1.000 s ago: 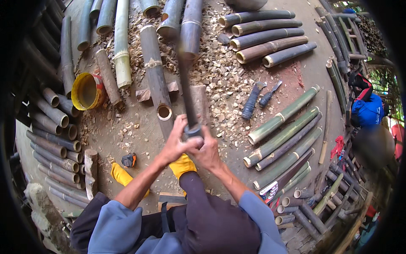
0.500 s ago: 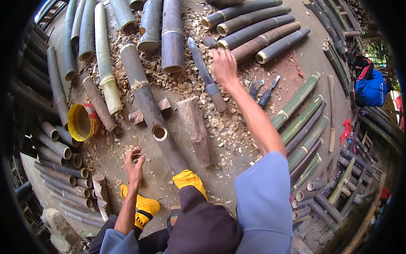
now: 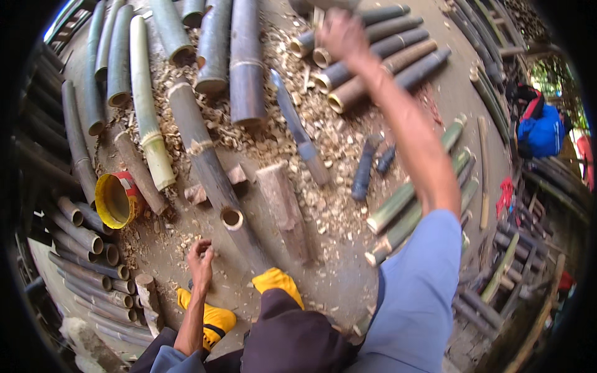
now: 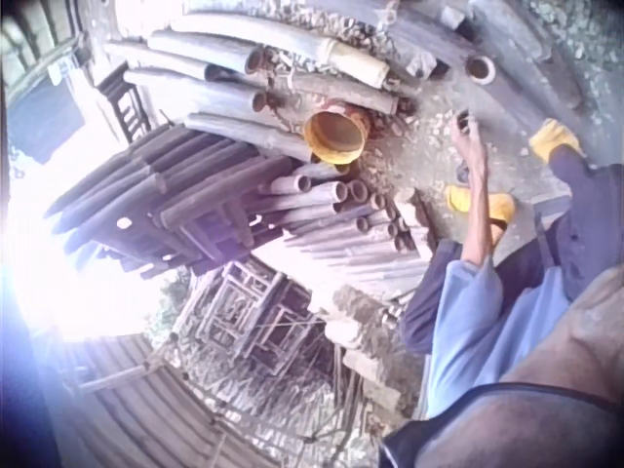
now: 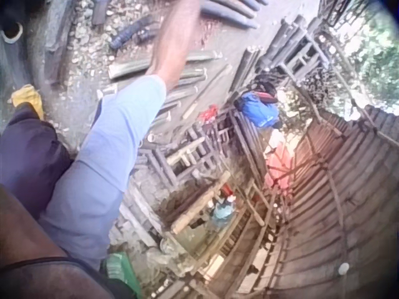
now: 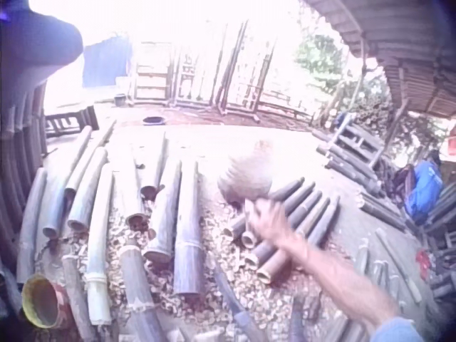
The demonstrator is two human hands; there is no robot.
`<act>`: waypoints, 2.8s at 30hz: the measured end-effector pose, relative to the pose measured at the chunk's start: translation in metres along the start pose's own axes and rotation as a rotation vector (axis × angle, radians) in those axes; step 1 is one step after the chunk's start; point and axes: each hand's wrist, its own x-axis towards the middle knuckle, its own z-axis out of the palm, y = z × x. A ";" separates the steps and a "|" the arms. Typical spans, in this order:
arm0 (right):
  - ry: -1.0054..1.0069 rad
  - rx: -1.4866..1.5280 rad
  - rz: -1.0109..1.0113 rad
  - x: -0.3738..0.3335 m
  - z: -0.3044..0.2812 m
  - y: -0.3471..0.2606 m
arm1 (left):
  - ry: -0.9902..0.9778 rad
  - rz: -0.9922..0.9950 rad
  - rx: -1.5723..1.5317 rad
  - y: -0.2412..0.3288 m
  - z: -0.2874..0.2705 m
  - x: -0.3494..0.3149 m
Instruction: The person measures, cuts, and drills bamboo poles using a tape measure, a knife, a wooden mallet, and a hand drill. The person also handles and arranges several bamboo poles on the ground.
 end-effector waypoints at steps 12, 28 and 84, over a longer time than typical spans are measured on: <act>-0.808 -0.069 0.639 -0.243 -0.052 -0.029 | 0.078 0.172 -0.022 -0.003 -0.008 -0.009; -0.163 1.052 0.878 -0.227 -0.175 -0.157 | 0.219 0.275 -0.253 0.039 -0.034 -0.018; -1.395 0.368 -0.674 -0.181 -0.081 -0.200 | -0.284 -0.976 -1.519 0.123 0.090 -0.009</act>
